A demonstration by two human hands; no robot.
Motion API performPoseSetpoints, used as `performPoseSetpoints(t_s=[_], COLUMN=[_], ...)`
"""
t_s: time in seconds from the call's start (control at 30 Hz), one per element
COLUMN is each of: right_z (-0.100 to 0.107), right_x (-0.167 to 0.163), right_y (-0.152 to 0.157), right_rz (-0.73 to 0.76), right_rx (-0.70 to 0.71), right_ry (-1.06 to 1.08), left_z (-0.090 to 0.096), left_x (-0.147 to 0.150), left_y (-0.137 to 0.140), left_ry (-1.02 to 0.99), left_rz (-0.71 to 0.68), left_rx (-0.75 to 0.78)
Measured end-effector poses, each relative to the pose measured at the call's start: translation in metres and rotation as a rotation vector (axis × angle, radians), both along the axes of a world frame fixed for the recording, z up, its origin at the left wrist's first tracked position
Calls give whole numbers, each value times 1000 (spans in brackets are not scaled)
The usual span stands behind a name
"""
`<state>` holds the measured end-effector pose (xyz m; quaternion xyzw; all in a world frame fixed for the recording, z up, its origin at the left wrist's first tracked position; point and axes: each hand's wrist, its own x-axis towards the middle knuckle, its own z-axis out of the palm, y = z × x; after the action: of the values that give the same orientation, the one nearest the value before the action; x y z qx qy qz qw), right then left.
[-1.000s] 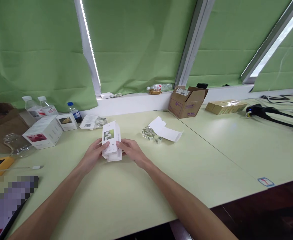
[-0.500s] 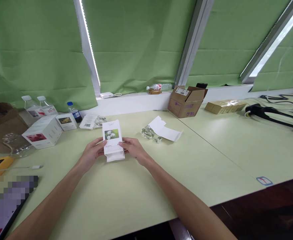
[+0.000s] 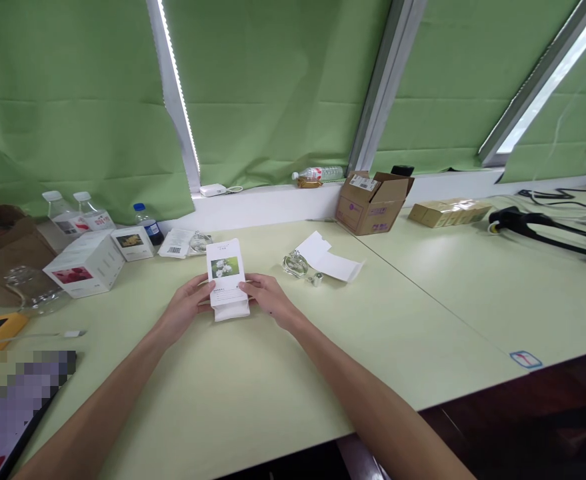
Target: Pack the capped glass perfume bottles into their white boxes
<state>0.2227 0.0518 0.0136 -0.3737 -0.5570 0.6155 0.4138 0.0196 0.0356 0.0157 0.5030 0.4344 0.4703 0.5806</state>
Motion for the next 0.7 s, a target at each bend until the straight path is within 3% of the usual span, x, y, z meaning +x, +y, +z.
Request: performPoseSetpoints(t_s=[0.13,0.47,0.7], right_z=[0,-5,3], right_x=[1,4,5], right_y=[1,3,2], right_rz=[-49,-126,-20], right_rx=[0,-4,40], right_ry=[-11,-89,-3], left_z=[0,-7,-8], left_x=[2,-1,-4], left_y=[-1,4,7], left_ry=[10,-10,-38], left_rz=[-63,20,55], left_rx=[12,7,0])
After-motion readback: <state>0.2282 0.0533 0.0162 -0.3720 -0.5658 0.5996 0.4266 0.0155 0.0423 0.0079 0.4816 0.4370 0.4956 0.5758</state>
